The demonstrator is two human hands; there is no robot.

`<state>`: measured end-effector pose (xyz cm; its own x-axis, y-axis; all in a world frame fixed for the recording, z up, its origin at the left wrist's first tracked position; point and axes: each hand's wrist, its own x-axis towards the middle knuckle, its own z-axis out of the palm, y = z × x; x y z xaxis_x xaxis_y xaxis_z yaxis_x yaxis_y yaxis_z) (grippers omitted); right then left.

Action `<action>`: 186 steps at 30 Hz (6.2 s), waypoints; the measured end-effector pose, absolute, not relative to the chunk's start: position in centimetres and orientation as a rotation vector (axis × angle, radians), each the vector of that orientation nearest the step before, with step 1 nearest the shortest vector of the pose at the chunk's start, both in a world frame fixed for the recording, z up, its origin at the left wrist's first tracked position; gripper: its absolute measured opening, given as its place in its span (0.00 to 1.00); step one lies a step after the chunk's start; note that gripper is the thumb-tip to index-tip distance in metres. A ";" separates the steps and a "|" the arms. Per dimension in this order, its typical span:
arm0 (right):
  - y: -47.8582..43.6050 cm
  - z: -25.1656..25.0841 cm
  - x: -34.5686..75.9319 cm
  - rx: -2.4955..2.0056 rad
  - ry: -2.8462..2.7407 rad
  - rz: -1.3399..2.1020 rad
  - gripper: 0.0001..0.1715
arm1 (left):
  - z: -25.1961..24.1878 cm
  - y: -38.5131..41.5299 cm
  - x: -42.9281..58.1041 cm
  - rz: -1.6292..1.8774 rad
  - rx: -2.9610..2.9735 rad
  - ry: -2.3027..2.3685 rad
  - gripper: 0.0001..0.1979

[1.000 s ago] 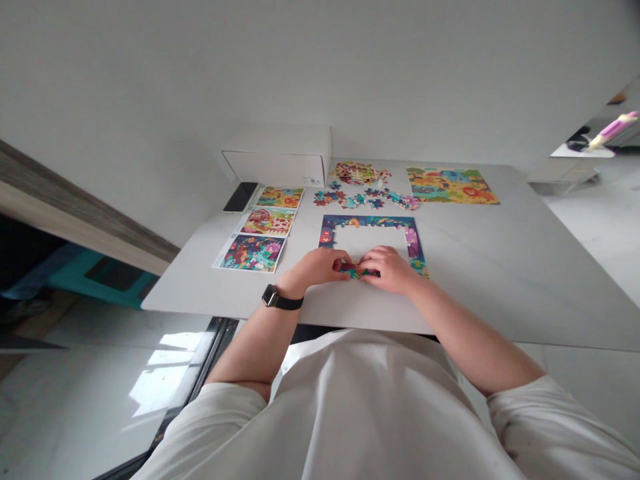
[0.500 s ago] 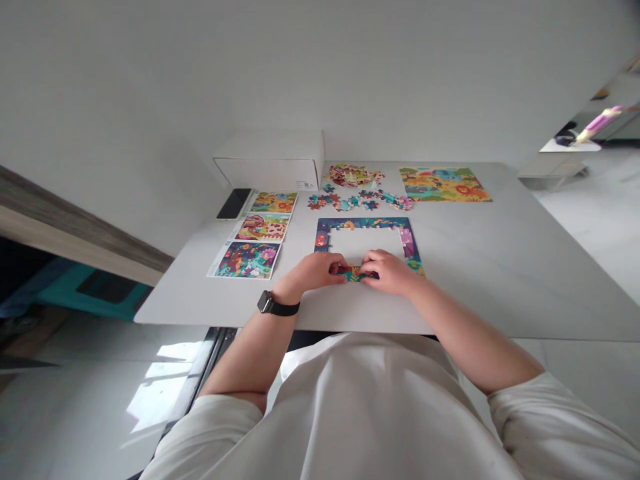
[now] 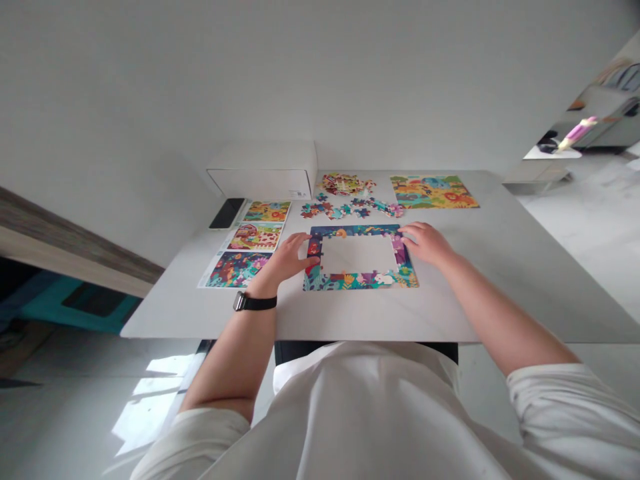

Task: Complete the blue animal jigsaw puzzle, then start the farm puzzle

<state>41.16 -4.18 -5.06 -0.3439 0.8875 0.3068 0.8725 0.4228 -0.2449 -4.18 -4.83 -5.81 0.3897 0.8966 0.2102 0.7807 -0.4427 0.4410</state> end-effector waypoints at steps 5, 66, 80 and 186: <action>-1.9 -6.8 41.5 -1.645 -2.283 -0.028 0.23 | -5.5 -1.2 -2.2 0.579 2.520 1.517 0.26; 2.6 -7.5 43.4 -1.947 -1.785 0.098 0.32 | -4.3 -0.9 -1.0 0.846 2.144 1.723 0.21; 7.9 -7.1 36.9 -1.825 -1.980 0.152 0.15 | -4.3 -1.2 -1.4 0.887 2.145 1.691 0.27; -4.7 -3.3 39.6 -1.069 -2.227 0.192 0.08 | -5.9 -4.8 12.6 0.932 1.745 1.047 0.16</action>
<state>39.63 -4.67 -3.30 -0.4550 0.7409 0.4939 0.6453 0.6566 -0.3904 12.60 -4.82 -5.89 0.3648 0.9176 0.1578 0.2636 -0.2643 0.9277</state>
